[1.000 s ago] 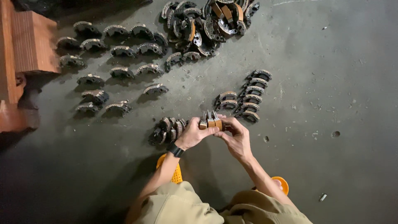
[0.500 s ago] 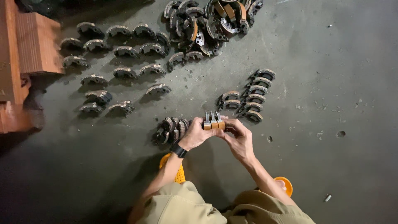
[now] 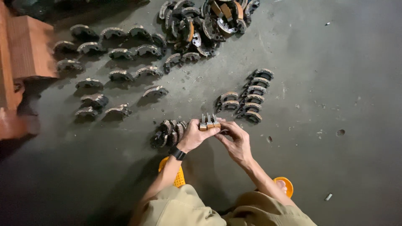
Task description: Sorting and stacking used motorcycle brake shoes on the floor.
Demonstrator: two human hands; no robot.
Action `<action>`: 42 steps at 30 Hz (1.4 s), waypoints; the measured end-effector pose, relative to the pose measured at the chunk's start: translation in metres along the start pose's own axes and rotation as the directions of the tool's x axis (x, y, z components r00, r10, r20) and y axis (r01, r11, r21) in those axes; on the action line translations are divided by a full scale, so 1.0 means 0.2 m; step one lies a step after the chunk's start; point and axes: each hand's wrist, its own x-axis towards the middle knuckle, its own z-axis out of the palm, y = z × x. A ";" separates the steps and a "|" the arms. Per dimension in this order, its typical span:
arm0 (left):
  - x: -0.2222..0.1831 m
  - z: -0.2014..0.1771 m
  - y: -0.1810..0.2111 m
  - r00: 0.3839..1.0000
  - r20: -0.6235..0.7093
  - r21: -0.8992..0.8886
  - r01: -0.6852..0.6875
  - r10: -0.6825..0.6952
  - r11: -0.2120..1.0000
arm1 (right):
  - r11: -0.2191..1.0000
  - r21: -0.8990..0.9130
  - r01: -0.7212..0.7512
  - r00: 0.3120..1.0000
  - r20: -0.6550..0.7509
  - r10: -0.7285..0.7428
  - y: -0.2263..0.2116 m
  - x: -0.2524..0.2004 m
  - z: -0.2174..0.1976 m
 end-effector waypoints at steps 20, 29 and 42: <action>0.04 -0.05 -0.11 0.981 -0.193 -0.142 -0.001 -0.027 0.990 | 0.461 -0.756 0.464 0.874 0.476 -0.099 0.40 0.84 -0.34; 0.03 -0.05 -0.06 0.989 -0.146 -0.095 -0.018 0.004 0.995 | 0.950 -0.154 -0.271 0.946 0.139 0.292 0.01 0.50 -0.44; -0.01 -0.06 0.00 0.979 -0.186 0.013 0.085 -0.081 0.996 | 0.957 -0.282 0.072 0.995 0.083 -0.051 -0.12 0.15 -0.10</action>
